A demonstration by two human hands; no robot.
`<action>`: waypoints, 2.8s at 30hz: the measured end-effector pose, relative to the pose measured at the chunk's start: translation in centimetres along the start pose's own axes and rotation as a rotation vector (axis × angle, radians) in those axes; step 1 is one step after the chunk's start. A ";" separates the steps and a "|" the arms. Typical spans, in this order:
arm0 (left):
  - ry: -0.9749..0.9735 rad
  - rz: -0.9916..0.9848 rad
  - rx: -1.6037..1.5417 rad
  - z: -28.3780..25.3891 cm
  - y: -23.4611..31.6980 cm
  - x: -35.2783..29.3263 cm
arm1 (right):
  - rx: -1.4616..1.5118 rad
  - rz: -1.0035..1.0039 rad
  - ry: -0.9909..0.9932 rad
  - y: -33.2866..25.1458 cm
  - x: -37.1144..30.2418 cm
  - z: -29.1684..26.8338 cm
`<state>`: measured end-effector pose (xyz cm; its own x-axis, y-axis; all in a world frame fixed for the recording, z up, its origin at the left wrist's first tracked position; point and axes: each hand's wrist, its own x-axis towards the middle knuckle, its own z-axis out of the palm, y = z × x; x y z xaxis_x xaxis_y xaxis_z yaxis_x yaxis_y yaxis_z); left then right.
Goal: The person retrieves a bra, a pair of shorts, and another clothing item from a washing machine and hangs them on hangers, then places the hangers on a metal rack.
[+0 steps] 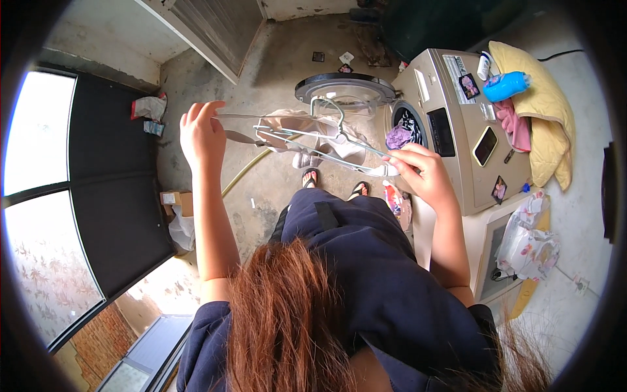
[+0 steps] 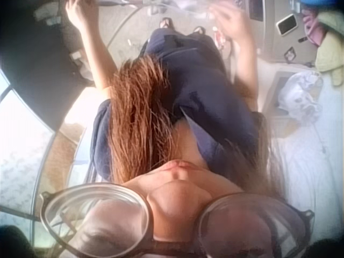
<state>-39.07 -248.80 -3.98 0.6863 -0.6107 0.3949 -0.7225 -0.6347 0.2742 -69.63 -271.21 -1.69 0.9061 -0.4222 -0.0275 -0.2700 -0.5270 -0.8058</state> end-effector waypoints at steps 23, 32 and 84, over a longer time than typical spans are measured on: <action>-0.280 -0.240 -0.854 -4.4 3.3 -0.7 | 0.039 -0.202 0.055 -2.3 2.4 1.9; -0.166 -0.207 -0.689 -7.6 1.4 -2.4 | 0.176 -0.323 0.197 -4.1 5.6 1.7; 0.581 -0.748 -0.144 -22.1 -3.6 -51.4 | 0.741 -0.435 -1.288 -39.4 -11.0 44.1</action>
<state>-73.59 -204.64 -5.94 0.8536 0.2846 0.4363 -0.1433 -0.6770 0.7219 -54.56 -213.28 4.33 0.6327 0.7653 0.1187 -0.0566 0.1986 -0.9784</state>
